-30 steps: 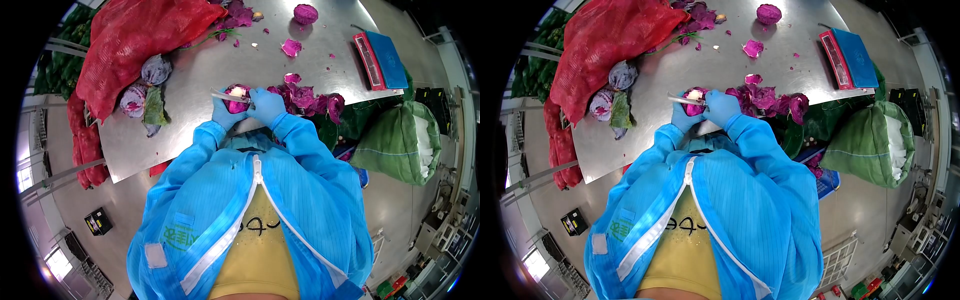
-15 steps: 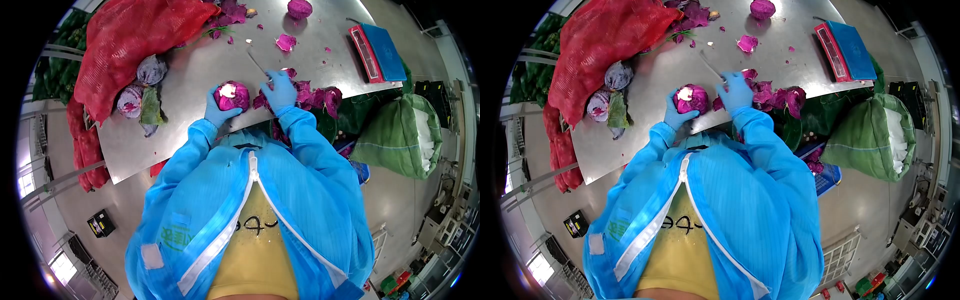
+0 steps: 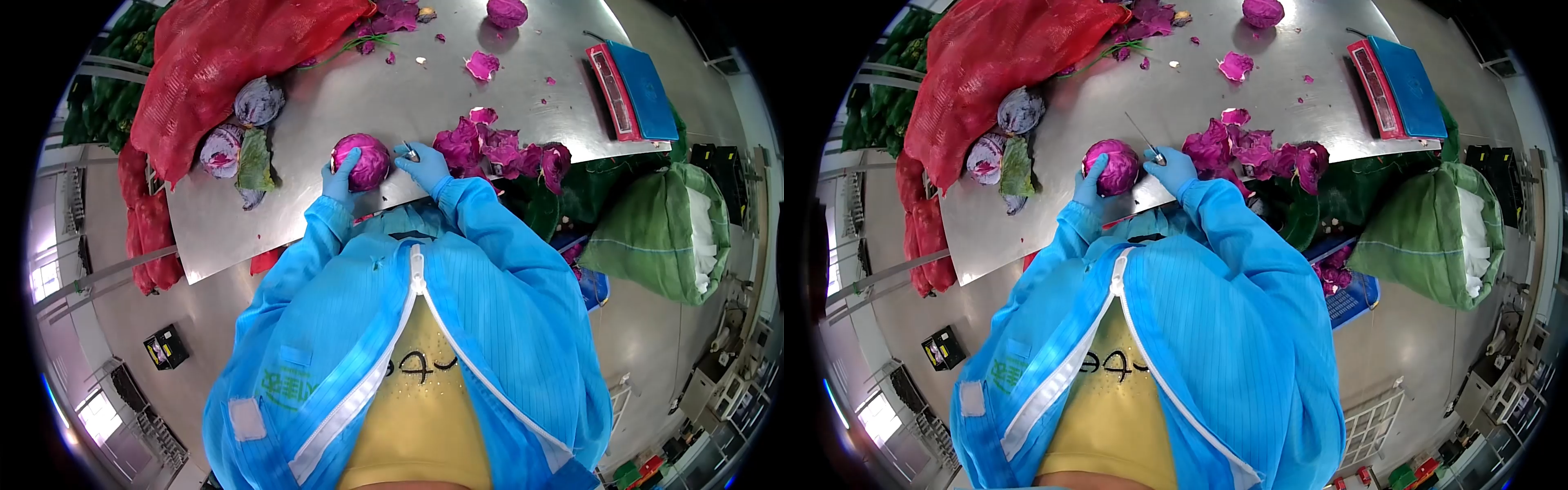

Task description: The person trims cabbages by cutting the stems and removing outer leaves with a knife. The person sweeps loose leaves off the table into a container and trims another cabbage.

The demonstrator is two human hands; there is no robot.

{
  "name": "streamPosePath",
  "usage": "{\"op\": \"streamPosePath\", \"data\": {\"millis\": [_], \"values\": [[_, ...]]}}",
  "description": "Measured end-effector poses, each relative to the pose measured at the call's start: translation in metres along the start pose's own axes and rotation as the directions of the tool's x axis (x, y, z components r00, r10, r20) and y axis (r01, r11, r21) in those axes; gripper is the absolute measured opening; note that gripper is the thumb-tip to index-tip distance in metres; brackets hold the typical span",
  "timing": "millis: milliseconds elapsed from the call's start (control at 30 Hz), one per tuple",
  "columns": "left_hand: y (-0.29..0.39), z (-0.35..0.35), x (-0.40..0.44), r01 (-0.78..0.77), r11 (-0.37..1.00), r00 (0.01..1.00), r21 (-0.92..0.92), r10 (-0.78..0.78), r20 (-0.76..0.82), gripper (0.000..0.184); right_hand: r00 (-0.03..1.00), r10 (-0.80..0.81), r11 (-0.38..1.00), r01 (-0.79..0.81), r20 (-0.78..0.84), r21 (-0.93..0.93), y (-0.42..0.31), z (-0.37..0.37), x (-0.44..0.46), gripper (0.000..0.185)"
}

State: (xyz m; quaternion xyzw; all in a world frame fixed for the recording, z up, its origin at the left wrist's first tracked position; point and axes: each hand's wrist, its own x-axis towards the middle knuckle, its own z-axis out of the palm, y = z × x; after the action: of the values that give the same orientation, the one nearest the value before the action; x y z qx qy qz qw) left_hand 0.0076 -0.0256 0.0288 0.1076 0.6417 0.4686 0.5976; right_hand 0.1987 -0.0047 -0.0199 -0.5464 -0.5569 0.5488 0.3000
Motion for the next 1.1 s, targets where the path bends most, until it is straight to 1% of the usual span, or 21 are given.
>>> {"op": "streamPosePath", "data": {"millis": [33, 67, 100, 133, 200, 267, 333, 433, 533, 567, 633, 667, 700, 733, 767, 800, 867, 900, 933, 1000, 1100], "values": [[-0.002, -0.006, 0.004, -0.007, 1.000, 0.997, -0.016, 0.008, 0.072, 0.090, 1.000, 0.003, 1.000, -0.003, 0.001, 0.002, -0.013, -0.001, -0.005, 0.043], [-0.004, -0.009, 0.009, -0.015, 0.999, 0.989, -0.034, 0.020, 0.147, 0.089, 0.994, 0.103, 0.991, -0.105, 0.029, 0.080, -0.027, -0.003, -0.010, 0.047], [-0.007, -0.008, 0.010, -0.017, 0.999, 0.989, -0.036, 0.022, 0.148, 0.089, 0.978, 0.198, 0.967, -0.205, 0.064, 0.152, -0.036, -0.004, -0.011, 0.052], [-0.010, -0.005, 0.011, -0.069, 0.997, 0.986, -0.028, 0.073, 0.149, 0.088, 0.979, 0.195, 0.968, -0.202, 0.063, 0.149, -0.035, -0.002, -0.010, 0.052], [-0.015, 0.000, 0.008, -0.122, 0.992, 0.981, -0.022, 0.124, 0.152, 0.086, 0.994, -0.055, 0.980, 0.035, -0.097, -0.198, -0.036, 0.000, -0.011, 0.052], [-0.015, 0.007, 0.002, -0.175, 0.984, 0.980, 0.034, 0.171, 0.104, 0.086, 0.995, -0.045, 0.960, 0.017, -0.094, -0.281, -0.043, -0.005, -0.010, 0.050], [-0.018, 0.007, 0.007, -0.203, 0.978, 0.973, 0.043, 0.197, 0.120, 0.084, 0.998, -0.055, 0.851, 0.035, -0.023, -0.523, -0.051, -0.010, -0.013, 0.042], [-0.021, 0.006, 0.008, -0.248, 0.964, 0.963, 0.095, 0.235, 0.135, 0.084, 0.990, -0.139, 0.745, 0.106, 0.002, -0.659, -0.059, -0.009, -0.018, 0.036], [-0.017, 0.005, 0.008, -0.235, 0.968, 0.961, 0.091, 0.217, 0.172, 0.081, 0.978, -0.210, 0.708, 0.144, -0.012, -0.691, -0.051, -0.005, -0.014, 0.031], [-0.015, 0.004, 0.008, -0.158, 0.987, 0.969, 0.043, 0.146, 0.201, 0.082, 0.978, -0.210, 0.710, 0.142, -0.014, -0.690, -0.048, -0.006, -0.012, 0.031], [-0.011, 0.002, 0.005, -0.076, 0.997, 0.969, 0.001, 0.074, 0.234, 0.083, 0.964, -0.069, 0.825, -0.090, -0.258, -0.558, -0.041, -0.011, -0.007, 0.028], [-0.008, 0.000, 0.004, 0.112, 0.986, 0.949, -0.124, -0.070, 0.308, 0.084, 0.963, -0.068, 0.826, -0.091, -0.260, -0.556, -0.032, -0.015, -0.002, 0.028], [-0.002, 0.001, -0.001, 0.302, 0.925, 0.898, -0.232, -0.194, 0.395, 0.085, 0.926, -0.006, 0.909, -0.152, -0.377, -0.389, -0.031, -0.021, 0.000, 0.027], [0.003, 0.002, -0.007, 0.299, 0.925, 0.899, -0.233, -0.192, 0.393, 0.085, 0.877, 0.074, 0.960, -0.192, -0.475, -0.204, -0.030, -0.025, 0.002, 0.026], [0.006, 0.004, -0.015, 0.324, 0.907, 0.896, -0.269, -0.203, 0.395, 0.082, 0.891, 0.221, 0.954, -0.282, -0.397, -0.102, -0.028, -0.033, 0.001, 0.038], [0.008, 0.007, -0.020, 0.349, 0.887, 0.891, -0.303, -0.214, 0.399, 0.080, 0.891, 0.221, 0.954, -0.282, -0.396, -0.102, -0.025, -0.029, 0.000, 0.038], [0.007, 0.006, -0.017, 0.358, 0.884, 0.873, -0.300, -0.202, 0.444, 0.079, 0.932, 0.062, 0.989, -0.008, -0.356, 0.151, -0.018, -0.016, -0.002, 0.061], [0.006, 0.006, -0.014, 0.365, 0.882, 0.853, -0.298, -0.189, 0.487, 0.079, 0.970, 0.029, 1.000, -0.027, -0.240, 0.014, -0.037, -0.016, -0.014, 0.079], [0.005, 0.005, -0.013, 0.365, 0.882, 0.852, -0.298, -0.188, 0.488, 0.079, 0.970, 0.028, 1.000, -0.026, -0.241, 0.013, -0.044, -0.012, -0.019, 0.079], [0.002, 0.003, -0.008, 0.460, 0.831, 0.789, -0.313, -0.221, 0.573, 0.079, 0.960, -0.263, 0.921, 0.221, -0.094, -0.322, -0.053, -0.007, -0.026, 0.079], [-0.002, 0.000, -0.002, 0.524, 0.781, 0.754, -0.340, -0.240, 0.611, 0.079, 0.963, -0.266, 0.892, 0.230, -0.040, -0.388, -0.060, -0.008, -0.028, 0.076]]}}
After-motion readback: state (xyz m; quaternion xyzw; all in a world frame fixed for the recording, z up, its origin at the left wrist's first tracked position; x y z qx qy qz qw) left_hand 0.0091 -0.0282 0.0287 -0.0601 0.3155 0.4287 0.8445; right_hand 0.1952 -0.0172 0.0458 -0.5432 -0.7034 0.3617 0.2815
